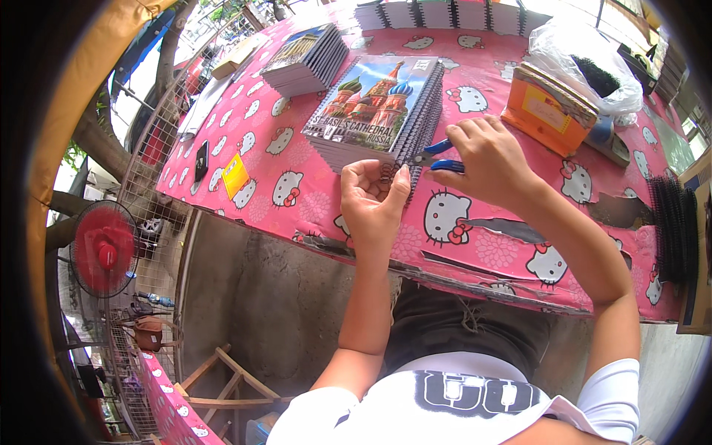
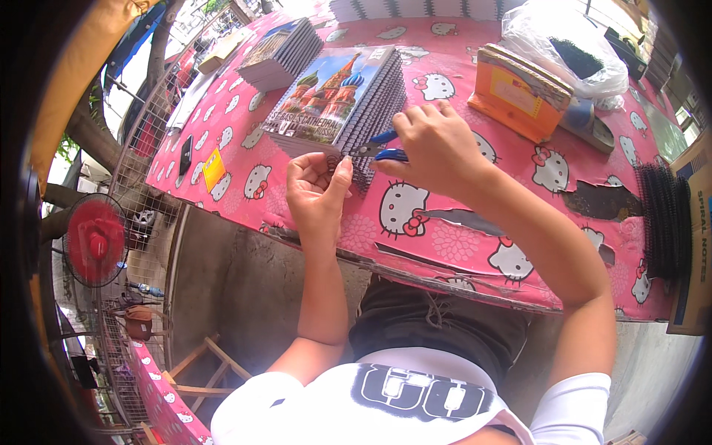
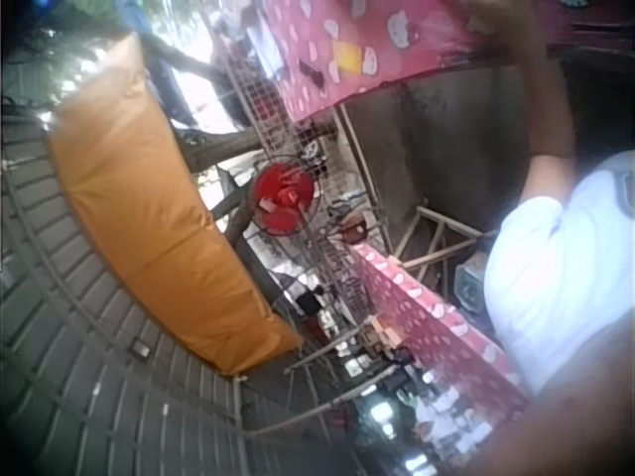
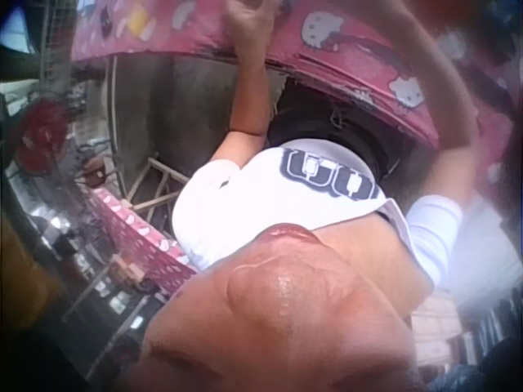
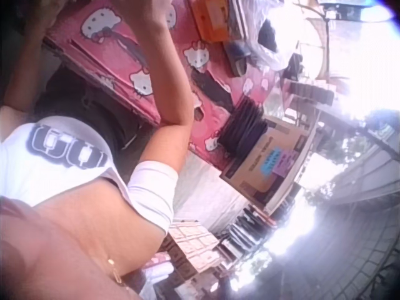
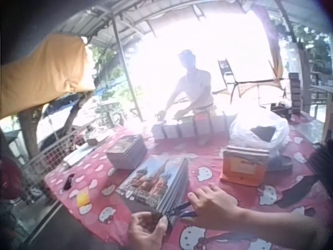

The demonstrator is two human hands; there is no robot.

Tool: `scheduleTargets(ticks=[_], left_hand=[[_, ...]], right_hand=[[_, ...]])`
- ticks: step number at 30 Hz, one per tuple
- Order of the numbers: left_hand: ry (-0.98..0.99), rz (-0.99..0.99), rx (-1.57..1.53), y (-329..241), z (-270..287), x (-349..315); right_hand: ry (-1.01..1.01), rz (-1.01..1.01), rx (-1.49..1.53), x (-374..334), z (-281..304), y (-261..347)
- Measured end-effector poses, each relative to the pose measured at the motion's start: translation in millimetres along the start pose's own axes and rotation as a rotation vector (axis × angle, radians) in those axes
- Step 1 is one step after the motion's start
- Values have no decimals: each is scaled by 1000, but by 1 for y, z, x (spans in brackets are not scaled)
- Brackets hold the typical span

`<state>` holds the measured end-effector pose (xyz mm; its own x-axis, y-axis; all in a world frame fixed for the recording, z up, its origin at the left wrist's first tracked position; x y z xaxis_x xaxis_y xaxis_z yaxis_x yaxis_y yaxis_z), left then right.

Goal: The person organizes and prepares spiral notebooks on a table, aligning a large stack of notebooks by tapping them against the surface and using small blue pliers to trim or adjust the spiral bindings.

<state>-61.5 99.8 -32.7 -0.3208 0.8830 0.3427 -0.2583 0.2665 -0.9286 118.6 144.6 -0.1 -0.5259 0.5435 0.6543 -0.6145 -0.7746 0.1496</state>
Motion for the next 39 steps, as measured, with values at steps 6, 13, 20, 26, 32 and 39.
scheduleTargets(ticks=[6,13,20,26,32,39], left_hand=[[4,114,-12,1,6,0],[72,175,-73,4,4,-1],[71,229,-104,13,12,1],[87,241,-129,13,4,0],[101,244,-125,20,10,2],[117,250,-47,19,2,-5]], right_hand=[[397,-370,149,6,4,9],[49,-91,23,-14,-4,-4],[487,-519,195,-2,-2,10],[-121,41,14,-18,-21,-14],[454,-496,190,-11,-14,4],[-165,122,16,-20,-27,-17]])
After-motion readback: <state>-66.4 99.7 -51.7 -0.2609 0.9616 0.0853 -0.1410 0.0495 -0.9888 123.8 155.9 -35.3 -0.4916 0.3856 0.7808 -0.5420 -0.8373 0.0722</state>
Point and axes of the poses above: each hand's wrist, its own x-axis towards the middle knuckle, its own z-axis out of the back of the hand, y = z × x, the point moved 1 cm from there along x, towards the middle knuckle, and after that the axes turned 15 degrees about x, right-handed, at the moved point
